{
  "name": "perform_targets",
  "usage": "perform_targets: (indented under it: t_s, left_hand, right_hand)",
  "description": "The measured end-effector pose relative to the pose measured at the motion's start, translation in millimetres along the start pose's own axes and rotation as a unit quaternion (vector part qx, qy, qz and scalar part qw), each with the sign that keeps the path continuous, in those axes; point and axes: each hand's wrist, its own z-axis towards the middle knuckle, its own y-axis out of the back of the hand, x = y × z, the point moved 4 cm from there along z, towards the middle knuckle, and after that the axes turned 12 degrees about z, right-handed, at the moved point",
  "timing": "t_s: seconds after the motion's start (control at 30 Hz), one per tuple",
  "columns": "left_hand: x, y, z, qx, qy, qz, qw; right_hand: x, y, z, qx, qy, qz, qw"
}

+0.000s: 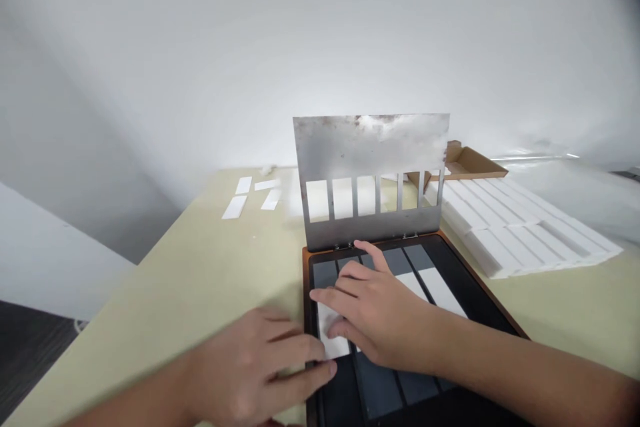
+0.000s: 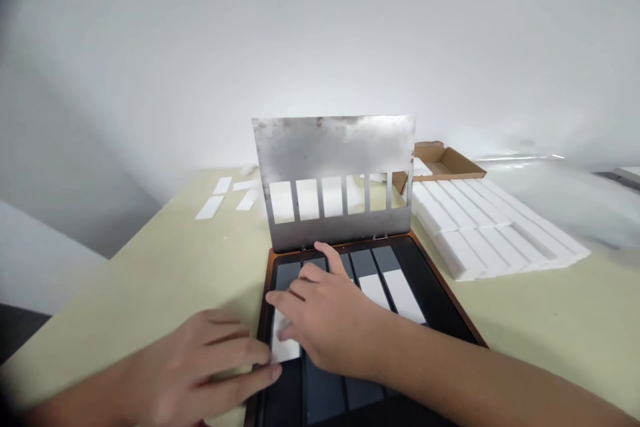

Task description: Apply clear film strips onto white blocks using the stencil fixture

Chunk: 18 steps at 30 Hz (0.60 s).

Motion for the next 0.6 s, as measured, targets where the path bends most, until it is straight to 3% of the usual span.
perform_targets:
  t_s: [0.37,0.47,0.6]
  left_hand:
    - [0,-9.7,-7,0.037,0.048,-0.027,0.998]
    - [0,-11.7,-8,0.057,0.043,-0.038,0.997]
    - [-1,-6.9,-2,0.045,0.046,-0.044,0.997]
  right_hand:
    - [-2,-2,0,-0.028,-0.026,0.015,0.999]
    - [-8,-3,0,-0.062,-0.065,-0.016,0.996]
    - [-13,-6,-1,-0.050,-0.110,-0.026,0.992]
